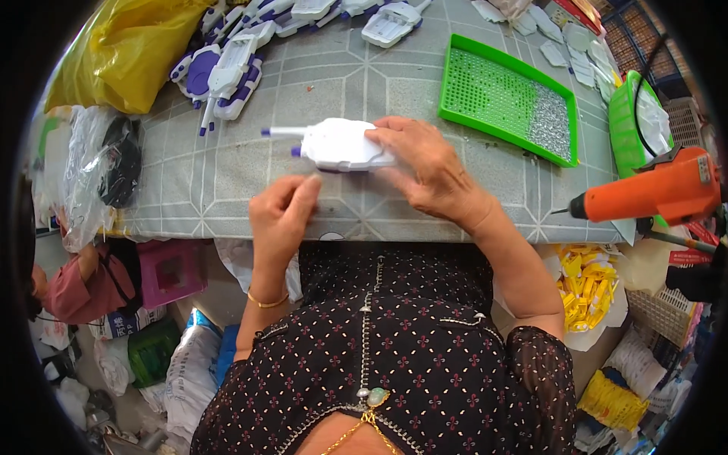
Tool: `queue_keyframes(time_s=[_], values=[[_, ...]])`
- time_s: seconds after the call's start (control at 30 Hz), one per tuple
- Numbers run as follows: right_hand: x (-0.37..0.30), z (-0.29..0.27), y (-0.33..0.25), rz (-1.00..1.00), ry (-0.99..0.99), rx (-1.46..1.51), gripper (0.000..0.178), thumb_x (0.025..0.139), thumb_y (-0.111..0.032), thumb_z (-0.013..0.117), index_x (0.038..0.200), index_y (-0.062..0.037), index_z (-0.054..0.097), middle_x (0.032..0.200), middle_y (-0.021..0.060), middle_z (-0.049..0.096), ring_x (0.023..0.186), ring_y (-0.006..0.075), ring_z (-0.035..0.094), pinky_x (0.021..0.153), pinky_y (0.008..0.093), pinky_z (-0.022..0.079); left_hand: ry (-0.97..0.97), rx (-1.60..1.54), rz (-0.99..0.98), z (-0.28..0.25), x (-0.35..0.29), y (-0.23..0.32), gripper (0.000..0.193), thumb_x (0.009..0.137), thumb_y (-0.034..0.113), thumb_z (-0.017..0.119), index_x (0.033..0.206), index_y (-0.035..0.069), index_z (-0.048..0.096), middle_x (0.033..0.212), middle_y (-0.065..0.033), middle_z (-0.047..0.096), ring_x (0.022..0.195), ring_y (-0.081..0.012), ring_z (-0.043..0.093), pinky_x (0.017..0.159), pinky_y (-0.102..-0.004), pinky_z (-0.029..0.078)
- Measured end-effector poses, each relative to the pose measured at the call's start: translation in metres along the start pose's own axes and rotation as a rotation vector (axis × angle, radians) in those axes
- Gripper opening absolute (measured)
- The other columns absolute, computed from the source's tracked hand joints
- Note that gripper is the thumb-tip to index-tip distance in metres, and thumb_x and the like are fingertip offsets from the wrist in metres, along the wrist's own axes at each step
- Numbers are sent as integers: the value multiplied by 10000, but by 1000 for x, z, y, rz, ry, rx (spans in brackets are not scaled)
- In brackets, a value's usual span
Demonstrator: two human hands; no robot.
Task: The person assembles toy walkie-talkies by fitting covers onto the device bodies and fastening them with an electric screwdriver.
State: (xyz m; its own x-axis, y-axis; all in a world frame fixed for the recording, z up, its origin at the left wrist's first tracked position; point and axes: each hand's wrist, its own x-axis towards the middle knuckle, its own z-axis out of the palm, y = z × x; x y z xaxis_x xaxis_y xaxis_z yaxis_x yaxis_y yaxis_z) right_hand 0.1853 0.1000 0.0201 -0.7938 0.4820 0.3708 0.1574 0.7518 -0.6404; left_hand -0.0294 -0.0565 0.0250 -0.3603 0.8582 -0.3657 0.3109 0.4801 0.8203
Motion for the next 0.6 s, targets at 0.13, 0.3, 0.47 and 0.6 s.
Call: queue_keyframes(time_s=[0.13, 0.3, 0.47, 0.6], values=[[-3, -6, 13, -105, -57, 13, 518, 797, -22, 750, 1295, -52, 611, 1348, 184, 597, 1222, 369, 579, 1046, 443, 465, 394, 384, 924, 4, 6, 22, 506, 769, 375, 832, 1130, 52, 686, 1076, -143, 686, 974, -345, 640, 872, -416, 484], [-8, 11, 8, -169, 82, -150, 420, 838, -4, 681, 1252, -40, 625, 1332, 185, 605, 1189, 375, 601, 997, 446, 506, 93, 447, 996, 23, 50, 26, 577, 779, 288, 817, 1257, 16, 641, 1192, -184, 647, 1101, -370, 593, 948, -458, 476], [-51, -52, -66, -413, 300, -186, 279, 803, -36, 671, 1081, -59, 680, 1040, 157, 682, 887, 250, 672, 775, 395, 553, 224, 469, 986, 30, 45, 16, 567, 782, 249, 800, 1245, -24, 618, 1184, -182, 631, 1070, -377, 593, 935, -456, 459], [-59, -102, -23, -143, 1169, -325, 493, 875, -74, 699, 1328, -8, 515, 1238, 135, 593, 1116, 226, 593, 982, 387, 474, 259, 494, 995, 37, 44, 21, 560, 782, 246, 807, 1242, -19, 629, 1177, -173, 638, 1081, -365, 594, 942, -459, 459]])
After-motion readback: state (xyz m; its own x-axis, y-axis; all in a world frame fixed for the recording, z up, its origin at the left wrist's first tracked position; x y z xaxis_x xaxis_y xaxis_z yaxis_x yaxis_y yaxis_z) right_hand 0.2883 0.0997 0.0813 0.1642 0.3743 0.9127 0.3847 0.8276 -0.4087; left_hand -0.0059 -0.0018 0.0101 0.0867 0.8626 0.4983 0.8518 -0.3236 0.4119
